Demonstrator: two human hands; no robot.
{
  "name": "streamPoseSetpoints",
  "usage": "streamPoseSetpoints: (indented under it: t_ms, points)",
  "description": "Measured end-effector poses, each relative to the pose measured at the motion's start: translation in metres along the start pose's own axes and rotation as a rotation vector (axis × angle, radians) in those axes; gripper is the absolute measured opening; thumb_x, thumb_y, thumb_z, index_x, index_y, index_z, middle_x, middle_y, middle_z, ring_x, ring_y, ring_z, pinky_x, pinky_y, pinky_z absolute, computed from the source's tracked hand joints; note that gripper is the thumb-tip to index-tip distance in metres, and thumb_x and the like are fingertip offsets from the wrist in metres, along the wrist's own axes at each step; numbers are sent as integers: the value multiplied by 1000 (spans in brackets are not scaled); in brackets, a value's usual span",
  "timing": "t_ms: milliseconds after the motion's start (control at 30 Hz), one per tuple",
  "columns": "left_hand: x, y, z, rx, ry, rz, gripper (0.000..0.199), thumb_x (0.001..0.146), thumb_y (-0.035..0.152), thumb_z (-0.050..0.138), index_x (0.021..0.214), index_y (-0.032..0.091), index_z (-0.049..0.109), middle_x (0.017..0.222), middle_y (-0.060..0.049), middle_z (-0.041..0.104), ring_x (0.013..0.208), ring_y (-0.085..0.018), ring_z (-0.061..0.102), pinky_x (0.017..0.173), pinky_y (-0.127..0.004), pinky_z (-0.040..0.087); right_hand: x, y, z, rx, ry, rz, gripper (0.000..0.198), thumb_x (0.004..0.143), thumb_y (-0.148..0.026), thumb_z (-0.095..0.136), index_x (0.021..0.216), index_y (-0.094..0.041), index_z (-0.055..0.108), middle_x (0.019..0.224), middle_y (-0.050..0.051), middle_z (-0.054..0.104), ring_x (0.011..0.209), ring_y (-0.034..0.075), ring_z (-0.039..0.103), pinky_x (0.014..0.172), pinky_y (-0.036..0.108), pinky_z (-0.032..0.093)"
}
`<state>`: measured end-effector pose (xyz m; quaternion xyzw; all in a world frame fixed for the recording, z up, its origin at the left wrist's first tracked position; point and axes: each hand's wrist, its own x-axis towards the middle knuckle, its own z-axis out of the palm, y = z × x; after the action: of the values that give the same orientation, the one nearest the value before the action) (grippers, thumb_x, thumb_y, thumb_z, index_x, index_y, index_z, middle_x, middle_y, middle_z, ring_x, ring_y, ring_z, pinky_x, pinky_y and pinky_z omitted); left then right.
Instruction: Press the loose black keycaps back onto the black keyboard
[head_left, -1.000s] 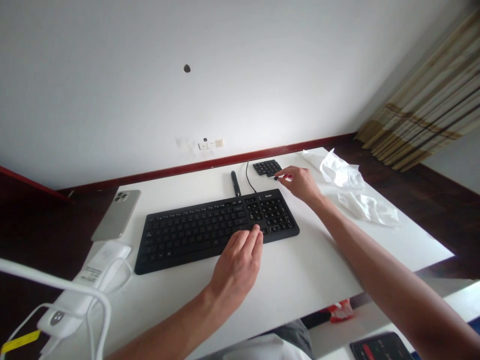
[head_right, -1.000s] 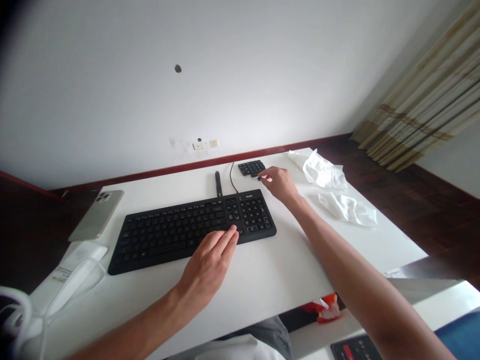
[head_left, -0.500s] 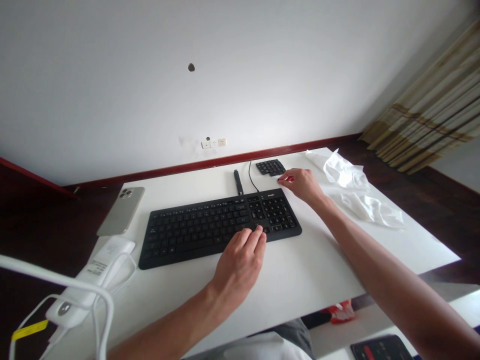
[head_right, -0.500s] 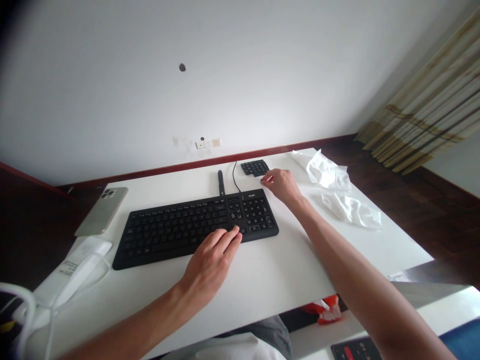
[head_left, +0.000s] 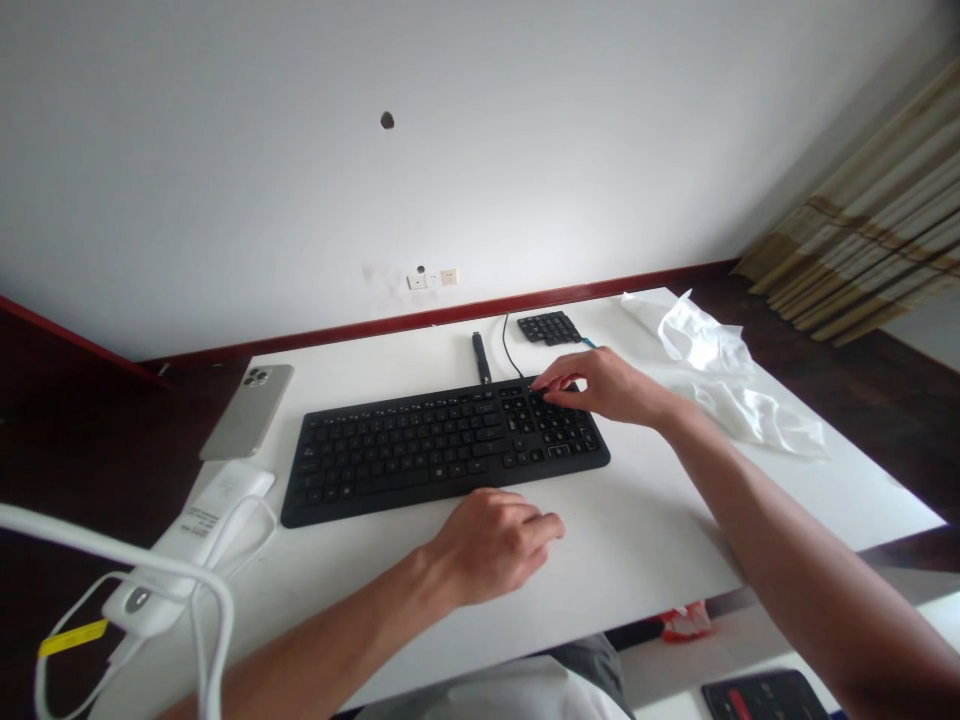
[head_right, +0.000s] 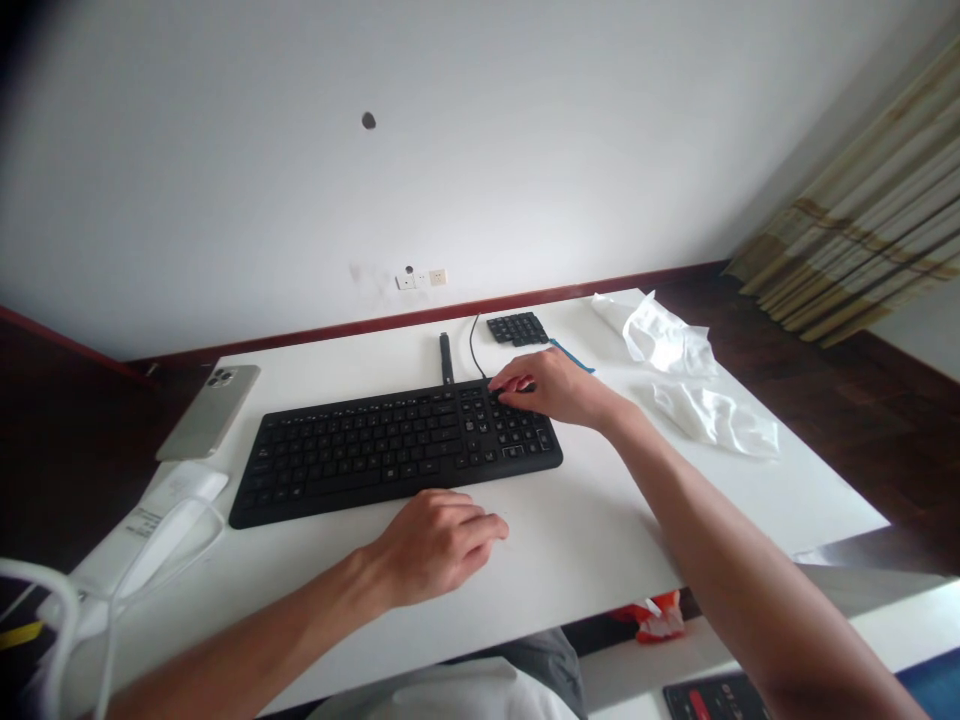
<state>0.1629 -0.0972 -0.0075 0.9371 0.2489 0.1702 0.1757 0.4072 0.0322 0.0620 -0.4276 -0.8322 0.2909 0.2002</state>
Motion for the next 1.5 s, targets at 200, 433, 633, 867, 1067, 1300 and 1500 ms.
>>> streamPoseSetpoints:
  t_ms: [200, 433, 633, 867, 1067, 1300, 1500]
  points:
    - [1, 0, -2, -60, 22, -42, 17, 97, 17, 55, 105, 23, 69, 86, 4, 77, 76, -15, 70, 73, -28, 50, -6, -27, 11, 123, -385, -98, 18, 87, -34, 75, 99, -23, 82, 93, 3, 79, 82, 17, 72, 75, 27, 58]
    - [2, 0, -2, -61, 19, -41, 16, 97, 18, 55, 104, 23, 68, 84, 5, 76, 74, -15, 70, 71, -28, 49, -5, -28, 16, 18, -397, -129, 12, 88, -25, 73, 96, -22, 82, 90, 1, 77, 79, 15, 69, 74, 26, 55]
    - [1, 0, -2, -47, 22, -34, 15, 96, 18, 56, 105, 24, 68, 82, 5, 75, 73, -15, 70, 71, -28, 49, -8, -32, 19, -30, -383, -126, 12, 89, -21, 73, 96, -22, 82, 89, 1, 77, 78, 15, 70, 72, 25, 53]
    - [1, 0, -2, -44, 8, -38, 16, 97, 18, 55, 105, 24, 67, 84, 5, 76, 74, -15, 70, 73, -27, 50, -14, -40, 24, -124, -339, -114, 15, 88, -14, 70, 96, -20, 81, 91, 3, 77, 81, 16, 70, 73, 25, 53]
    - [2, 0, -4, -48, -2, -43, 16, 97, 19, 55, 105, 24, 68, 83, 4, 76, 74, -15, 70, 75, -27, 50, -18, -41, 30, -188, -314, -99, 16, 88, -11, 69, 95, -21, 80, 94, 3, 77, 82, 17, 71, 75, 26, 53]
    - [3, 4, -4, -26, -3, -67, 14, 98, 20, 56, 104, 25, 68, 81, 4, 75, 72, -15, 68, 71, -27, 49, -27, -58, 37, -340, -282, -64, 24, 90, -4, 61, 85, -20, 77, 88, 4, 75, 77, 19, 70, 69, 30, 52]
    - [3, 7, 2, 91, 10, -81, 10, 96, 23, 58, 101, 25, 66, 67, 3, 67, 66, -16, 64, 65, -28, 46, -27, -65, 43, -515, -255, -56, 24, 88, -3, 60, 77, -21, 74, 80, 4, 73, 70, 20, 68, 57, 31, 40]
